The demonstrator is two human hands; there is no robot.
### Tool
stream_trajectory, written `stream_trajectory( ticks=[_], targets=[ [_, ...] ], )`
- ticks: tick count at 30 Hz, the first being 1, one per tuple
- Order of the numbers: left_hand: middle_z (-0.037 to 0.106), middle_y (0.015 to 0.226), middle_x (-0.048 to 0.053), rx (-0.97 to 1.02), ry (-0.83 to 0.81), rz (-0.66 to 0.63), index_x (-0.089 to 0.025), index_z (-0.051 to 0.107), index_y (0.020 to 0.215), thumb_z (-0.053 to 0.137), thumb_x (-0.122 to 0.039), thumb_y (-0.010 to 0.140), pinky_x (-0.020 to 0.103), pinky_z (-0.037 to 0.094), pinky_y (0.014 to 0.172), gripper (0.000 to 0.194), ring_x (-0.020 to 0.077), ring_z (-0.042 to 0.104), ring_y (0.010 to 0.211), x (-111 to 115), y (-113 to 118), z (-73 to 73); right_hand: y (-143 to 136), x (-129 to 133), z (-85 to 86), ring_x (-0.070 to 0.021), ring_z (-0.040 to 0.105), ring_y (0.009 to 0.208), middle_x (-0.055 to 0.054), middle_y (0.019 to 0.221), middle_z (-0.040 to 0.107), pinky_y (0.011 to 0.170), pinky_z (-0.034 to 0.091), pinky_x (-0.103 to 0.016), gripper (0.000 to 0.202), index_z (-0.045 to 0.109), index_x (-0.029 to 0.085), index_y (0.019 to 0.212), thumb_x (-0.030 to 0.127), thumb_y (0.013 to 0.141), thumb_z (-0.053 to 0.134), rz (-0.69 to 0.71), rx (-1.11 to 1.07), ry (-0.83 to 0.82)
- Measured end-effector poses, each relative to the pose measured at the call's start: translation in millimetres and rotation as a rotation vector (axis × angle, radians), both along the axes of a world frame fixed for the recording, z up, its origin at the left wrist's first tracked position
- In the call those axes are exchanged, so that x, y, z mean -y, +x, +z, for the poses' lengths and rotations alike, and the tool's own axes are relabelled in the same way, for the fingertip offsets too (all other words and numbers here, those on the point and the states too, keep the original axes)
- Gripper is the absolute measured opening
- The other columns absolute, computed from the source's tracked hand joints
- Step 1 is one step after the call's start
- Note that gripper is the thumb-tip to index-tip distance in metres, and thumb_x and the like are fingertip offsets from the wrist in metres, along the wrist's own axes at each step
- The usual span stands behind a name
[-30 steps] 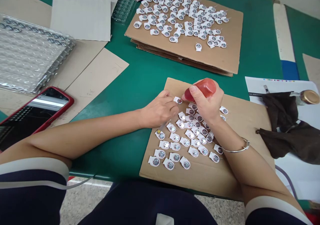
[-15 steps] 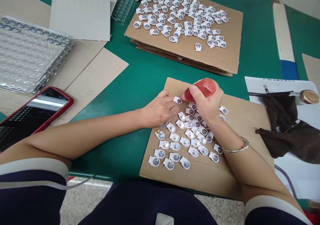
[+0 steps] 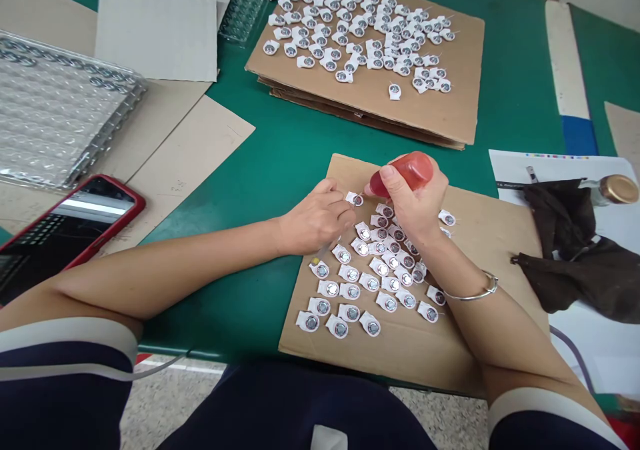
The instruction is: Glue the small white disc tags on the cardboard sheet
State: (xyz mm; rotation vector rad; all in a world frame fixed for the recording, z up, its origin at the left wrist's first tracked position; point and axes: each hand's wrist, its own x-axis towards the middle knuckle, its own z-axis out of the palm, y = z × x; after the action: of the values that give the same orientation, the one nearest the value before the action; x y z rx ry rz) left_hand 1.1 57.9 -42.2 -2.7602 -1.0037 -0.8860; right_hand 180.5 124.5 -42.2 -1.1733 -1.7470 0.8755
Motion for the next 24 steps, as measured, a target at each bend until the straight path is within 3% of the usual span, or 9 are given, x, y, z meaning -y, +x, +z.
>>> stream_trajectory(
  ticks=[16, 24],
  targets=[
    [0.052, 0.062, 0.003, 0.036, -0.022, 0.008, -0.012, 0.045, 0.065, 0.043, -0.012, 0.087, 0.034, 0.031, 0.064, 0.023, 0.0135, 0.039, 0.060, -2.0, -0.8, -1.5, 2.3, -2.3, 2.2, -0.0155, 0.056, 0.095, -0.006, 0.078, 0.057, 0.089, 0.052, -0.037, 0.046, 0.053, 0.016, 0.079, 0.061, 0.072, 0.057, -0.022, -0.004, 0.029],
    [0.056, 0.068, 0.003, 0.076, -0.110, -0.018, -0.013, 0.043, 0.068, 0.046, -0.011, 0.080, 0.036, 0.031, 0.066, 0.013, 0.0148, 0.045, 0.063, -1.4, -3.4, -1.3, 2.7, -2.3, 4.6, -0.0151, 0.056, 0.094, -0.006, 0.078, 0.057, 0.091, 0.051, -0.038, 0.048, 0.053, 0.016, 0.073, 0.063, 0.069, 0.059, -0.034, 0.021, 0.034]
  ],
)
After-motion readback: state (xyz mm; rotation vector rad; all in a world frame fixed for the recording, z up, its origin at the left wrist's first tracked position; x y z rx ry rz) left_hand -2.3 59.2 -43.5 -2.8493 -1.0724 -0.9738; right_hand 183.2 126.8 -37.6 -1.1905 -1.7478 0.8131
